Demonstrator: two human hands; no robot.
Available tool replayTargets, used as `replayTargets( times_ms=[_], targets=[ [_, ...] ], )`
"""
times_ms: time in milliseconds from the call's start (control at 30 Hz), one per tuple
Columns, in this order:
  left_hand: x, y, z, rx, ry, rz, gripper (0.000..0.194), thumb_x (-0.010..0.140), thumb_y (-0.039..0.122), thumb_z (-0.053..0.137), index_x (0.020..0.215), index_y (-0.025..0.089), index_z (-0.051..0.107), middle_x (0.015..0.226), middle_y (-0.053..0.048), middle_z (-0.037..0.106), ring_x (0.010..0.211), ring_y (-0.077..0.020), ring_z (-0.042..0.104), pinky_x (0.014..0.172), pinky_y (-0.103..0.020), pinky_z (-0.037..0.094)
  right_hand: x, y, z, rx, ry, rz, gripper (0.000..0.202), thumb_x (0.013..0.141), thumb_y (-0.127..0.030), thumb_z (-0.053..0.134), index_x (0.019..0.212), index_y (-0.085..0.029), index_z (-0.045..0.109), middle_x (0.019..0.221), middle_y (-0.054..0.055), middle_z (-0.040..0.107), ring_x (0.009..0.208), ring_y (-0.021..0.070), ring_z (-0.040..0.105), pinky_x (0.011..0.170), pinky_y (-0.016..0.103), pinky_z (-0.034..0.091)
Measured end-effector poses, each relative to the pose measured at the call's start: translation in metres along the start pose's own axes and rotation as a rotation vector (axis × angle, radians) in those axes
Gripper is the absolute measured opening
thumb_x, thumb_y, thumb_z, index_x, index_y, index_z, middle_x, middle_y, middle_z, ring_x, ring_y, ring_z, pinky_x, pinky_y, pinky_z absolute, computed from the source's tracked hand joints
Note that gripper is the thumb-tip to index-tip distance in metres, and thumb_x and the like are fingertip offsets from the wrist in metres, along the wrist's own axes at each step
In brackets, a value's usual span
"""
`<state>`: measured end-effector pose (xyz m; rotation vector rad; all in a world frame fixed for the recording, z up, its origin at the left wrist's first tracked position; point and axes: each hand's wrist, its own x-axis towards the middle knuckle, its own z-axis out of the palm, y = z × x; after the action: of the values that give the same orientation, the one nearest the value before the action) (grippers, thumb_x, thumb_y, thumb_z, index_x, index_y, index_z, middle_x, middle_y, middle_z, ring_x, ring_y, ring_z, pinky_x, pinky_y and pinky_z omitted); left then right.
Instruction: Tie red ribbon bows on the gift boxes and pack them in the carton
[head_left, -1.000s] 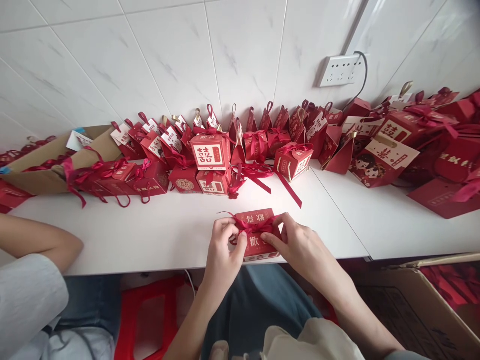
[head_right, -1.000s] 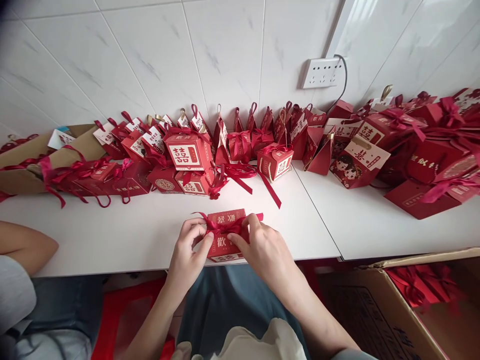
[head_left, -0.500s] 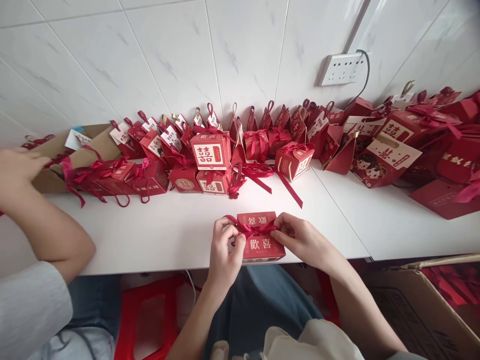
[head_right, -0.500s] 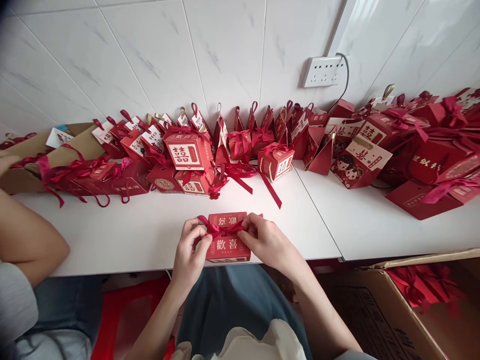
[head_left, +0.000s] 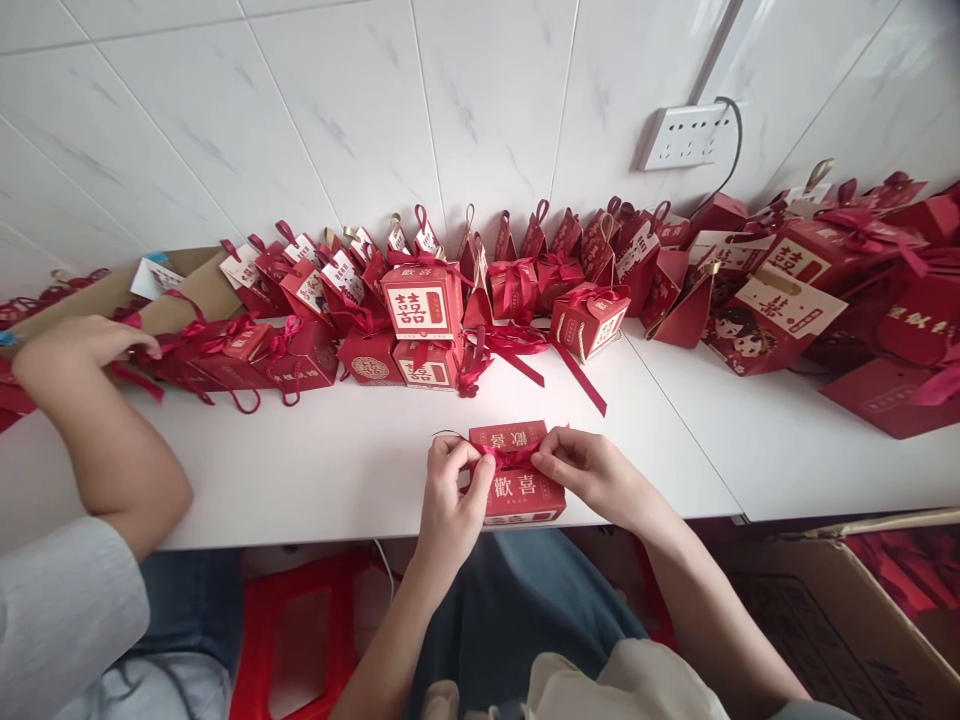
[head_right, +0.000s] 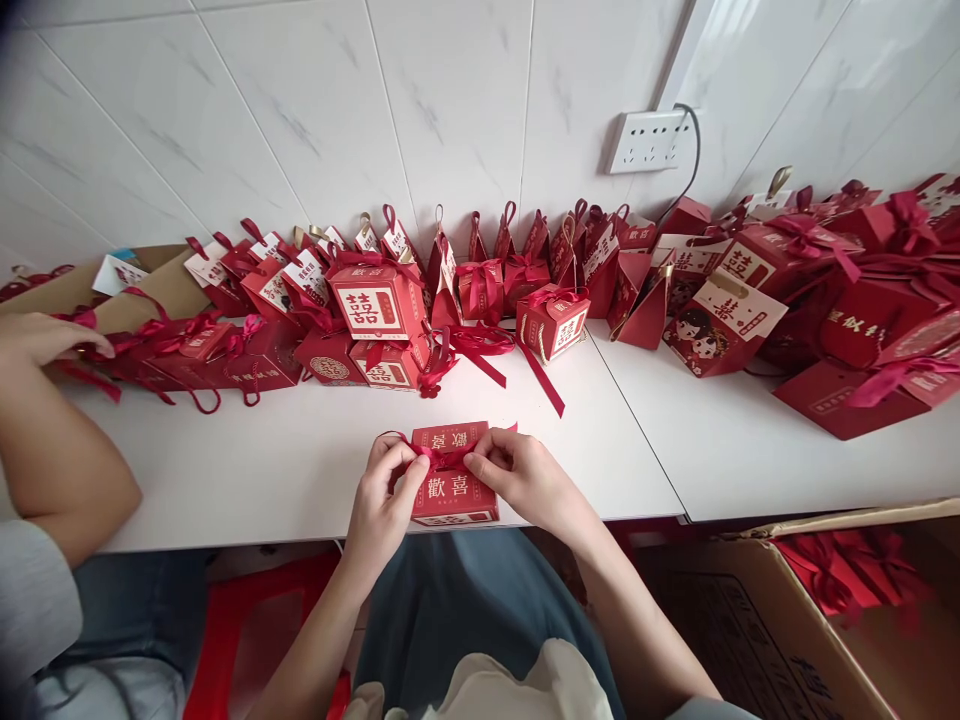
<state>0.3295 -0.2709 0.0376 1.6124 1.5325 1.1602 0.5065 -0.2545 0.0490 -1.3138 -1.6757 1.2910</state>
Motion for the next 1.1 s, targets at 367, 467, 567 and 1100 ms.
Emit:
replayTargets(
  times_ms=[367,467,567,1100],
  targets=[
    [-0.002,-0.004,0.000,-0.093,-0.005,-0.066,0.025,0.083,0.030,0.049,0.061,0.019,0.043,0.081,-0.001,0.045,0.077,-0.0137,0.050,0.071,-0.023,0.046,0.001,0.003,-0.008,0.146,-0.029,0.005,0.040,0.080,-0.057,0.054,0.075,-0.018,0.047,0.062,-0.004,0.046,0.053,0.0087,0.037,0.049,0.022,0.032],
    [-0.004,-0.003,-0.002,-0.117,-0.010,-0.087,0.024,0.083,0.032,0.050,0.063,0.019,0.045,0.083,-0.001,0.046,0.077,-0.0133,0.051,0.069,-0.023,0.046,-0.008,-0.001,-0.004,-0.072,0.062,0.029,0.043,0.084,-0.058,0.047,0.066,-0.020,0.043,0.059,-0.004,0.045,0.053,0.0096,0.037,0.050,0.023,0.032],
    [-0.006,-0.003,-0.003,-0.116,-0.003,-0.091,0.023,0.083,0.032,0.049,0.064,0.019,0.048,0.083,-0.002,0.047,0.078,-0.0134,0.051,0.071,-0.023,0.046,-0.016,-0.011,-0.001,-0.264,0.115,0.092,0.048,0.084,-0.061,0.044,0.058,-0.021,0.038,0.053,-0.003,0.045,0.050,0.0104,0.036,0.048,0.024,0.030],
    [-0.004,-0.007,-0.004,-0.135,-0.050,-0.142,0.025,0.083,0.033,0.048,0.063,0.019,0.043,0.076,0.000,0.045,0.068,-0.0115,0.047,0.064,-0.021,0.044,-0.008,-0.003,0.005,-0.094,0.098,0.097,0.041,0.080,-0.055,0.051,0.058,-0.021,0.040,0.054,-0.004,0.042,0.050,0.0101,0.035,0.048,0.023,0.028]
  ],
)
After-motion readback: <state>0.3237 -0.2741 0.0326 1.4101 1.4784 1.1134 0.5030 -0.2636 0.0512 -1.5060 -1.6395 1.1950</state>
